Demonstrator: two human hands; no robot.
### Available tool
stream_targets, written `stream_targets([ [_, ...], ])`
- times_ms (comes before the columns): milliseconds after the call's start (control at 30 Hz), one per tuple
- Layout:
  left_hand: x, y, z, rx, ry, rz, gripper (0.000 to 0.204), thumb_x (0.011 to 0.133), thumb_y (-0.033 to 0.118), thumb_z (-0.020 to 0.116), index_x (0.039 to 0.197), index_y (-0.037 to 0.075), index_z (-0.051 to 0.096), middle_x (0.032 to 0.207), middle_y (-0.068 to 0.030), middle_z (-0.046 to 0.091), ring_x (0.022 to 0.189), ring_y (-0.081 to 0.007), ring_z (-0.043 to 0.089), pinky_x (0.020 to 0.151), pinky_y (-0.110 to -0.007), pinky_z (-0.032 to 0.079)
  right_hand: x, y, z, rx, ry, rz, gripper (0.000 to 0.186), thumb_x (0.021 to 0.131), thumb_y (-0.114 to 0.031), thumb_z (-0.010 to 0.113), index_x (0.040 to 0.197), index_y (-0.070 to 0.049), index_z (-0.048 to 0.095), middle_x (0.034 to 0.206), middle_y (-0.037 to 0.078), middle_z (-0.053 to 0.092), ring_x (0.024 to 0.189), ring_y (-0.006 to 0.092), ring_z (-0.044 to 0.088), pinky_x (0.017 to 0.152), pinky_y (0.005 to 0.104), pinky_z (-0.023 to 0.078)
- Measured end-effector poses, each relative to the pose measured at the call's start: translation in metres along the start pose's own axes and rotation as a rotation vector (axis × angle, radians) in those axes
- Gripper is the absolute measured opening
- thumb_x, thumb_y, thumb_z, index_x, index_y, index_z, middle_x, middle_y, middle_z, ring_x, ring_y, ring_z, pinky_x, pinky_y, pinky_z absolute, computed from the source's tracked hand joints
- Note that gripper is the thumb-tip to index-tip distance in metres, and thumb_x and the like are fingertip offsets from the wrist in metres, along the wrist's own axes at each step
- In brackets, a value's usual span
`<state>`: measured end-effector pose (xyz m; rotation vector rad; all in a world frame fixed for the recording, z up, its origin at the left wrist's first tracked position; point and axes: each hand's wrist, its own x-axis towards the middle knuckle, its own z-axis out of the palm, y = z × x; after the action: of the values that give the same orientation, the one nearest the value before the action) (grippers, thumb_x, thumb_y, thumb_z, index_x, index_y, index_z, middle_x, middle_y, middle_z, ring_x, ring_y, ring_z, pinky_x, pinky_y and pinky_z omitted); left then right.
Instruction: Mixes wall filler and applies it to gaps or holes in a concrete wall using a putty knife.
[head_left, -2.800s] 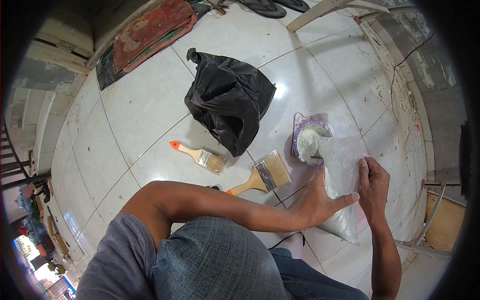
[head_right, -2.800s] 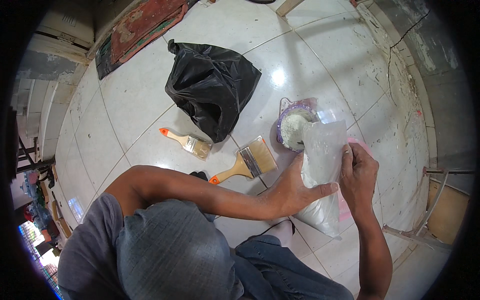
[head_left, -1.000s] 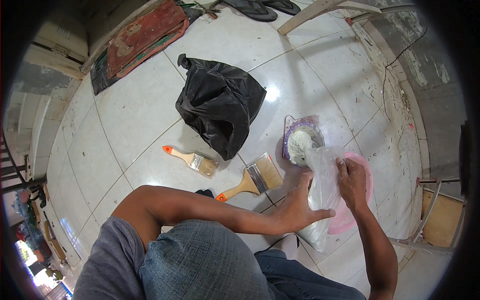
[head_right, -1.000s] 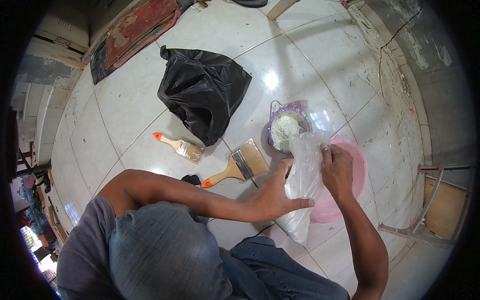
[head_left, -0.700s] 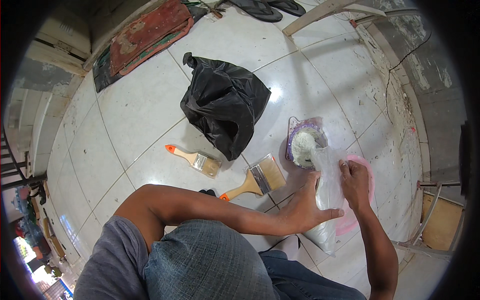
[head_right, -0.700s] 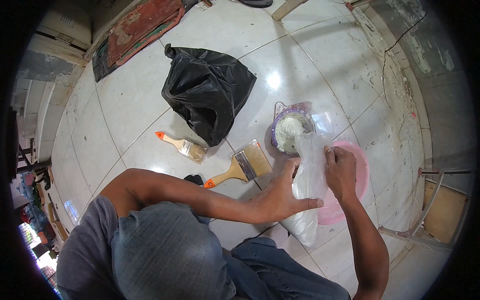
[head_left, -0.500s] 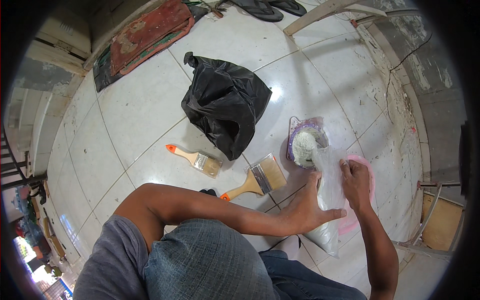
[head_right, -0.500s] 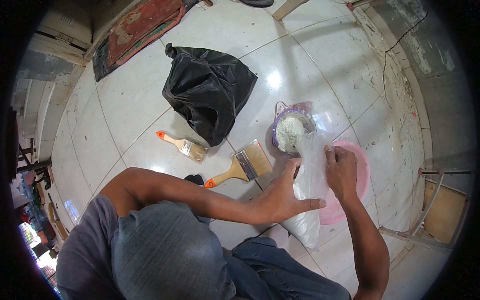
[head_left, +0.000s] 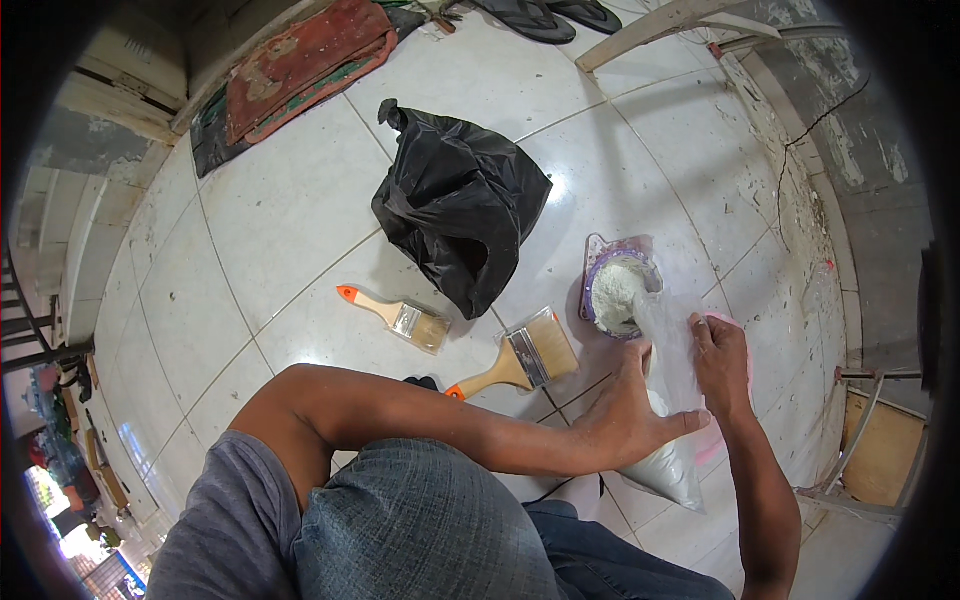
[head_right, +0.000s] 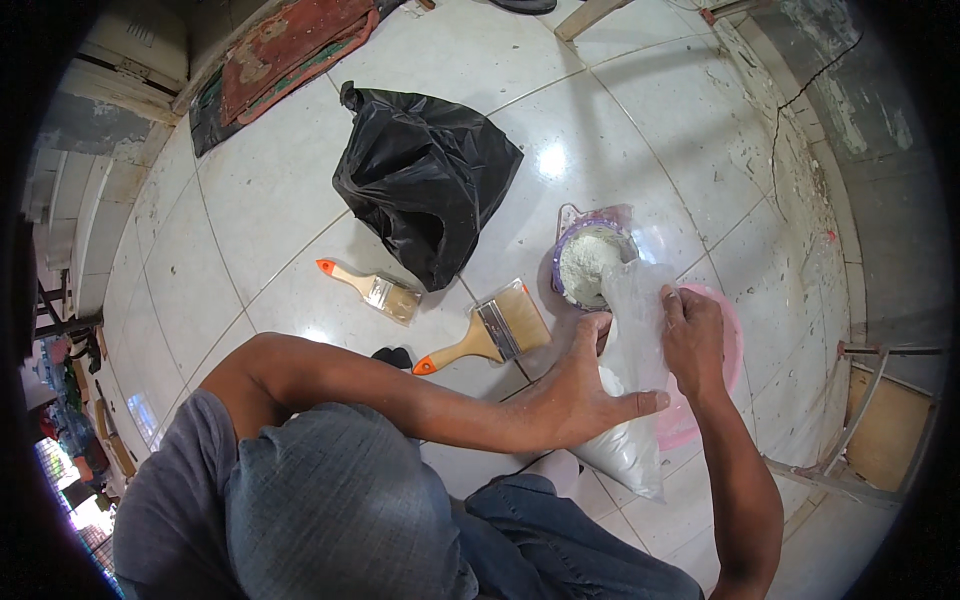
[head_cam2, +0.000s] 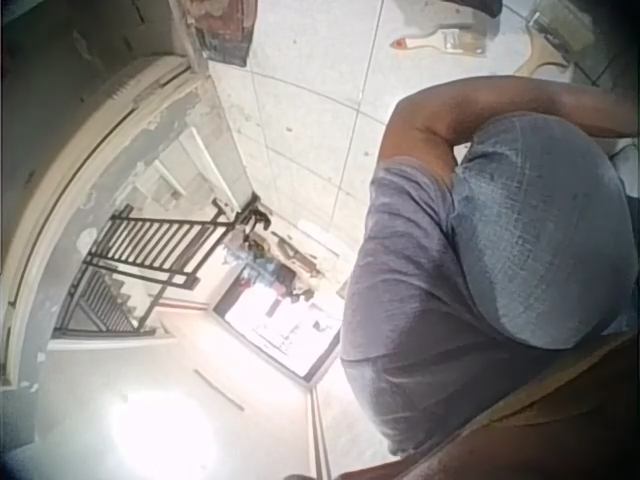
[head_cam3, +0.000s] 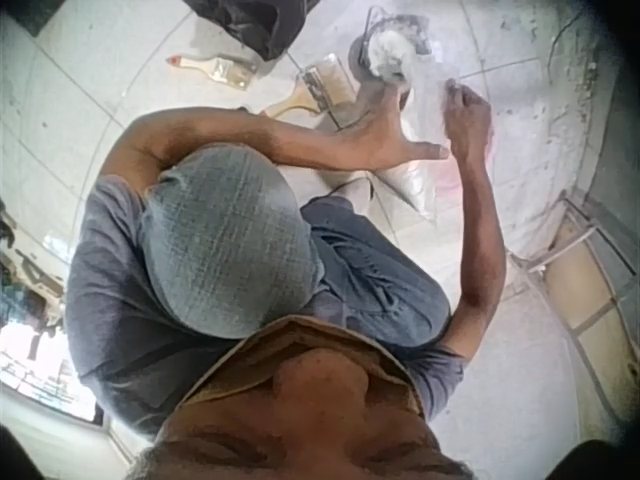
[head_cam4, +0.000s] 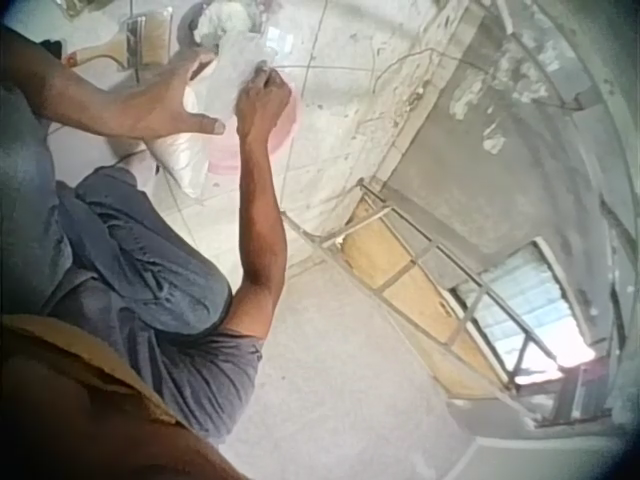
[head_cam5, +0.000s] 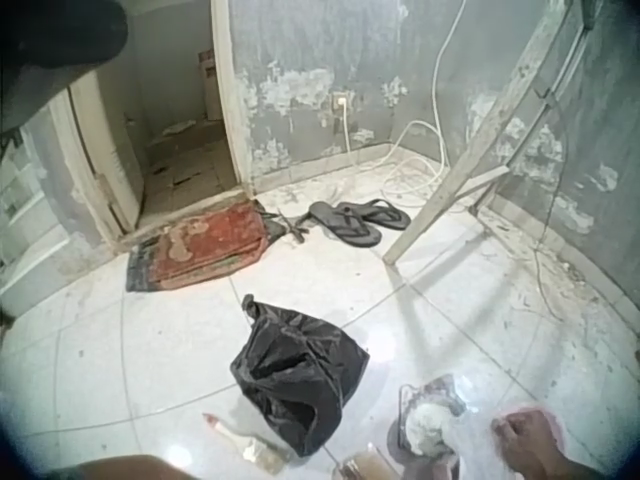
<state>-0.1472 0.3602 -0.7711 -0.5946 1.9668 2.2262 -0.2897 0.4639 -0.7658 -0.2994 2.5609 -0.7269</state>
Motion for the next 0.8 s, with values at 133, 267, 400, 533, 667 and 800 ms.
stream_targets([
  [133,-0.002,-0.001,0.001,-0.068,-0.032,-0.024,0.107,0.075,0.050,0.076,0.135,-0.012,0.012,0.132,-0.0367,0.033,0.128,-0.0430,0.038,0.108,-0.042,0.031,0.003,0.003,0.001,0.030,-0.001,-0.016,0.041,0.096,-0.024,0.054,0.064,0.002,0.052,0.054,0.001,0.041,0.052,0.0106,0.034,0.050,0.0331,0.030],
  [267,-0.005,-0.005,0.002,-0.077,-0.063,-0.057,0.109,0.075,0.053,0.074,0.135,-0.012,0.010,0.132,-0.0365,0.031,0.129,-0.0436,0.037,0.109,-0.042,0.030,-0.002,-0.013,0.003,0.002,-0.020,-0.016,0.041,0.097,-0.025,0.054,0.063,-0.002,0.049,0.054,-0.004,0.037,0.052,0.0077,0.030,0.048,0.0306,0.026],
  [400,-0.008,-0.007,0.005,-0.086,-0.047,-0.038,0.110,0.075,0.056,0.072,0.135,-0.012,0.010,0.133,-0.0370,0.031,0.129,-0.0441,0.037,0.110,-0.042,0.030,-0.006,-0.026,0.000,-0.090,-0.018,-0.049,0.042,0.095,-0.025,0.053,0.066,0.005,0.053,0.053,0.008,0.042,0.052,0.0153,0.037,0.053,0.0367,0.034],
  [533,-0.009,-0.008,0.005,-0.092,-0.072,-0.086,0.111,0.075,0.058,0.072,0.135,-0.013,0.011,0.133,-0.0359,0.031,0.128,-0.0435,0.039,0.109,-0.042,0.031,-0.008,-0.030,0.002,-0.073,-0.028,-0.039,0.042,0.096,-0.026,0.052,0.068,0.006,0.053,0.053,0.010,0.042,0.053,0.0172,0.036,0.054,0.0374,0.034],
  [667,-0.013,-0.009,0.002,-0.111,-0.069,-0.056,0.112,0.074,0.059,0.073,0.136,-0.012,0.013,0.134,-0.0353,0.032,0.127,-0.0421,0.040,0.108,-0.041,0.033,-0.006,-0.024,0.001,-0.100,-0.026,-0.082,0.041,0.096,-0.026,0.051,0.070,0.006,0.054,0.054,0.013,0.043,0.053,0.0187,0.037,0.055,0.0376,0.035],
  [800,-0.017,-0.023,0.005,-0.091,-0.073,-0.088,0.112,0.072,0.058,0.075,0.136,-0.011,0.014,0.133,-0.0354,0.034,0.128,-0.0411,0.040,0.108,-0.042,0.033,-0.007,-0.014,0.000,-0.046,0.012,-0.135,0.040,0.098,-0.024,0.052,0.067,0.001,0.050,0.054,0.000,0.037,0.053,0.0094,0.031,0.049,0.0322,0.029],
])
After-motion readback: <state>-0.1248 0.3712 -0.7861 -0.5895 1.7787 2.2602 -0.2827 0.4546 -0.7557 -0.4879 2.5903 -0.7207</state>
